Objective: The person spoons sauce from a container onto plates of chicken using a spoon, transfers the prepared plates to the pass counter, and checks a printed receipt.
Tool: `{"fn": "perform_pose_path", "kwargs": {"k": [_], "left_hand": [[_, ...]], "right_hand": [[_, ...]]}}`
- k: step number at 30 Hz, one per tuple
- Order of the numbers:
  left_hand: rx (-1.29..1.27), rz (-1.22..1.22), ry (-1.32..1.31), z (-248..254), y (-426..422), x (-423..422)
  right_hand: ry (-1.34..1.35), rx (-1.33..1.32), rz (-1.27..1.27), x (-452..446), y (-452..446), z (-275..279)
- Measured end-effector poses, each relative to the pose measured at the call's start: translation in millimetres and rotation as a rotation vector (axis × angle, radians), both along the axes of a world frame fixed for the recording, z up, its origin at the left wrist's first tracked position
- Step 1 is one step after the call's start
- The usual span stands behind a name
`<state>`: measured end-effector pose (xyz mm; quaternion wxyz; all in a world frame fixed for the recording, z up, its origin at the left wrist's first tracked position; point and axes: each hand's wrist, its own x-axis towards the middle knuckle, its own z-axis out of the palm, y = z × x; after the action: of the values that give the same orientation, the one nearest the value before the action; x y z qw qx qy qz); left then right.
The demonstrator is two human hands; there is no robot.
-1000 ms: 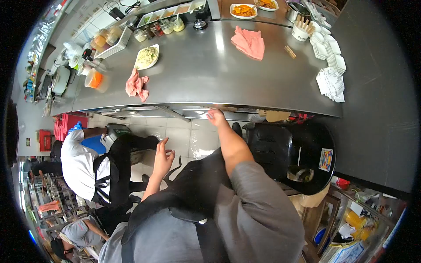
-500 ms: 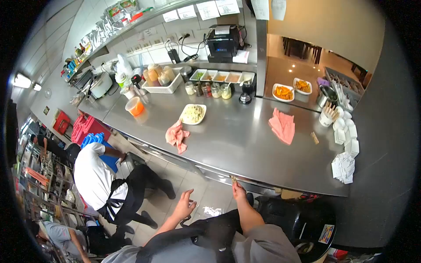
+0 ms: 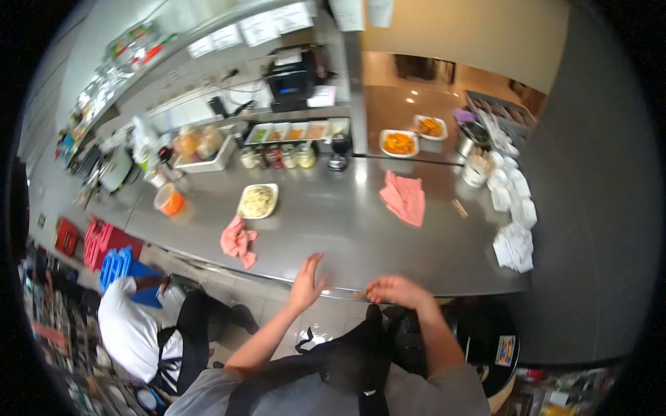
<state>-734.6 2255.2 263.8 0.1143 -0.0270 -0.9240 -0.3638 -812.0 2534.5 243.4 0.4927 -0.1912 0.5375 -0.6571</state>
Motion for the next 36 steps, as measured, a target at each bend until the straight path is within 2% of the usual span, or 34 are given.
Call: {"fn": "perform_pose_path", "kwargs": {"k": [2,3,4,6,7,9,11,13,15,17,19,21,22,23,24,26,28,29,31,34,36], "left_hand": [[-0.042,-0.044,0.058,11,16,-41],[-0.055,-0.08,0.048,16,27,-62],[-0.068,-0.104,0.043,19,37,-81],[-0.117,-0.126,0.08,8,57,-123],[-0.163,-0.169,0.101,1,67,-146],[-0.231,-0.19,0.086,-10,86,-187],[-0.299,-0.215,0.059,-20,102,-224],[-0.399,-0.281,0.142,-31,112,-255],[-0.408,-0.284,0.107,-47,113,-278],[-0.409,-0.365,0.06,-75,125,-297],[-0.36,-0.289,0.161,-101,122,-305],[-0.197,-0.288,0.021,-83,124,-303],[-0.192,-0.315,0.0,-74,127,-303],[-0.16,-0.277,-0.057,-65,130,-303],[-0.133,-0.233,-0.109,-63,130,-306],[-0.132,-0.258,-0.025,-76,128,-312],[-0.346,-0.356,0.036,-85,123,-318],[-0.347,-0.355,0.034,-84,123,-319],[-0.397,-0.341,0.189,-74,123,-316],[-0.404,-0.319,0.043,-65,123,-311],[-0.399,-0.325,0.035,-63,122,-309]], "right_hand": [[0.234,0.141,-0.163,-39,24,42],[0.282,0.133,-0.283,-59,36,47],[0.294,0.127,-0.27,-76,48,50],[0.483,0.243,-0.541,-112,68,57],[0.497,0.235,-0.522,-129,76,60],[0.479,0.311,-0.709,-156,90,61],[0.481,0.339,-0.745,-182,100,59],[0.477,0.37,-0.784,-211,102,59],[0.437,0.281,-0.879,-234,107,51],[0.536,0.206,-0.91,-267,117,36],[0.669,0.322,-0.987,-307,133,32],[0.67,0.409,-1.307,-356,145,14],[0.799,0.393,-1.373,-387,157,-5],[0.85,0.533,-1.454,-404,157,-1],[0.881,0.569,-1.494,-428,159,-10],[0.907,0.609,-1.532,-460,154,-18],[1.017,0.883,-1.548,-479,128,-8],[1.015,0.883,-1.547,-487,118,-2],[0.93,0.963,-1.548,-505,103,3],[0.833,1.069,-1.594,-527,91,9],[0.75,1.071,-1.516,-535,88,5]]}}
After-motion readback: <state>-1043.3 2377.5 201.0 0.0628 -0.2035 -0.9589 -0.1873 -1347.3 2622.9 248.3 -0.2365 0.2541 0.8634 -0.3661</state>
